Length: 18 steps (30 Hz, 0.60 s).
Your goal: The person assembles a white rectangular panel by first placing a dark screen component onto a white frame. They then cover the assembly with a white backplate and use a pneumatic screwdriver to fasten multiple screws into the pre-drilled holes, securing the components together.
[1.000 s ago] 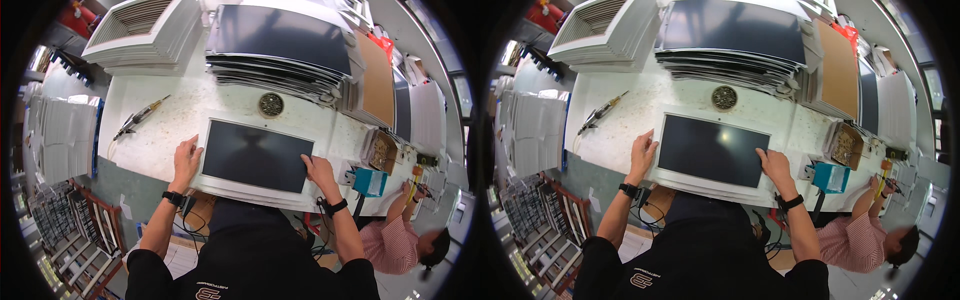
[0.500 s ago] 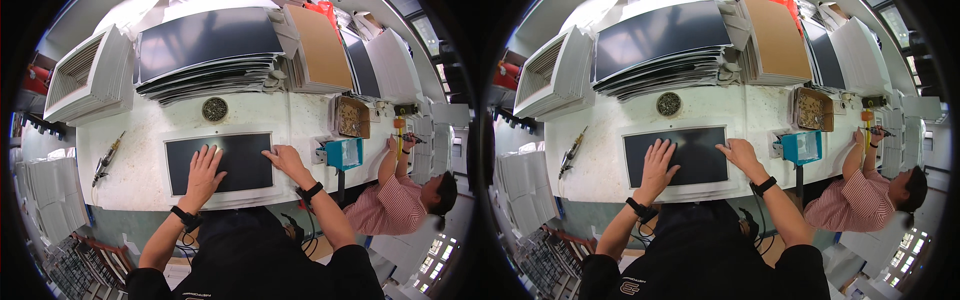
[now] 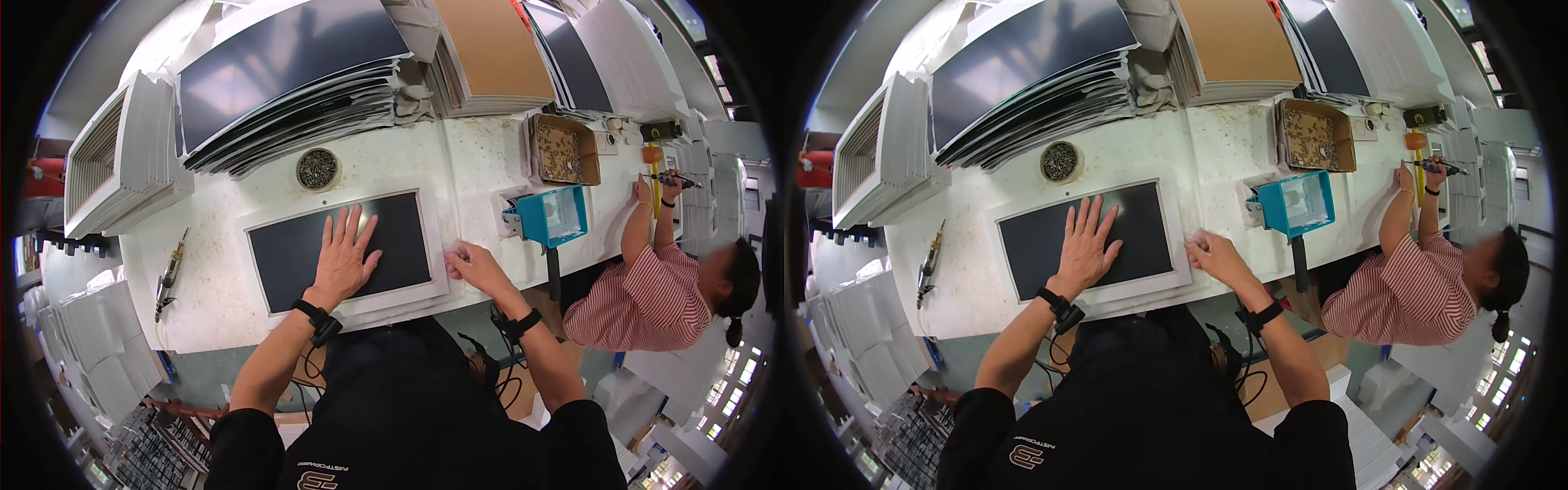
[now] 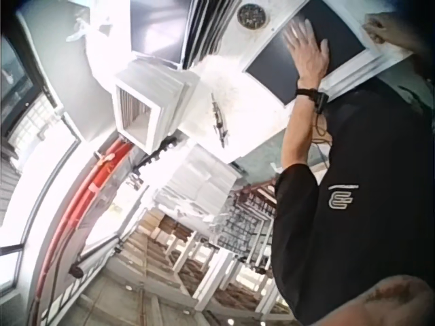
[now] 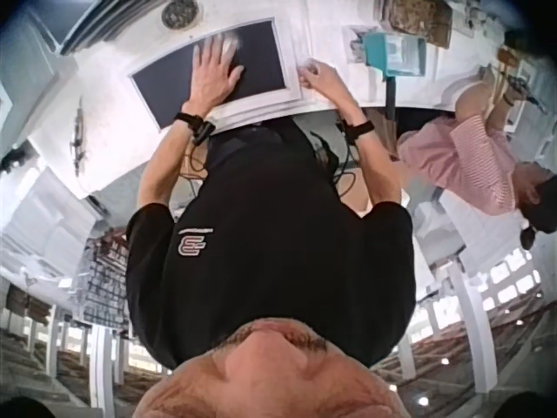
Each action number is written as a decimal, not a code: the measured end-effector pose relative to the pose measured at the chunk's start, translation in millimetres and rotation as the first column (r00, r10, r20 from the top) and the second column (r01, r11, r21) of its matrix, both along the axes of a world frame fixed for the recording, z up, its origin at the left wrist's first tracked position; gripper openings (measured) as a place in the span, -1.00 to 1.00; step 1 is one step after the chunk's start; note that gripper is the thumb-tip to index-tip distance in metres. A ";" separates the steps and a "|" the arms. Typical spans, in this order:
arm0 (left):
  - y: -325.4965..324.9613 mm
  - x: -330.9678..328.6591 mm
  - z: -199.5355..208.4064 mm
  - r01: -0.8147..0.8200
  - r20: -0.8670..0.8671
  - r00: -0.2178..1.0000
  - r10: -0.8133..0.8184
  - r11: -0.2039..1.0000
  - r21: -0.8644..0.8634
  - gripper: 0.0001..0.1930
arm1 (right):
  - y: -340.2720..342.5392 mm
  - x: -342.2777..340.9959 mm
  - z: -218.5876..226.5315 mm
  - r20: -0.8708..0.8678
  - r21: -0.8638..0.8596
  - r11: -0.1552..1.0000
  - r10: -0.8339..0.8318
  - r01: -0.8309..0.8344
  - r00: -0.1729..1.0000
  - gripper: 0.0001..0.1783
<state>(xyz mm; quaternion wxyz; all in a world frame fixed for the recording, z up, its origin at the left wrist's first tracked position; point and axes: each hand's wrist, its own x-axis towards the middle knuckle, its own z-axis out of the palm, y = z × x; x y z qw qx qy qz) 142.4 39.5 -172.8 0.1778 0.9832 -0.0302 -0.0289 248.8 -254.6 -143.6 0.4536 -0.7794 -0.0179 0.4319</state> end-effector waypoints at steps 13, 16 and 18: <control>-75.7 39.2 32.6 0.040 0.117 0.993 0.001 0.936 -0.350 -0.12 | -133.2 -20.7 119.8 0.852 -0.239 0.899 0.014 0.366 0.524 -0.61; -159.5 85.2 24.1 -0.008 0.000 1.000 0.010 0.843 -0.538 -0.07 | -143.2 1.2 89.9 0.742 -0.450 0.845 0.175 0.287 0.647 -0.37; -190.2 111.5 11.9 -0.028 0.010 0.999 0.038 0.857 -0.515 -0.06 | -127.5 18.2 87.1 0.670 -0.516 0.821 0.210 0.244 0.712 -0.46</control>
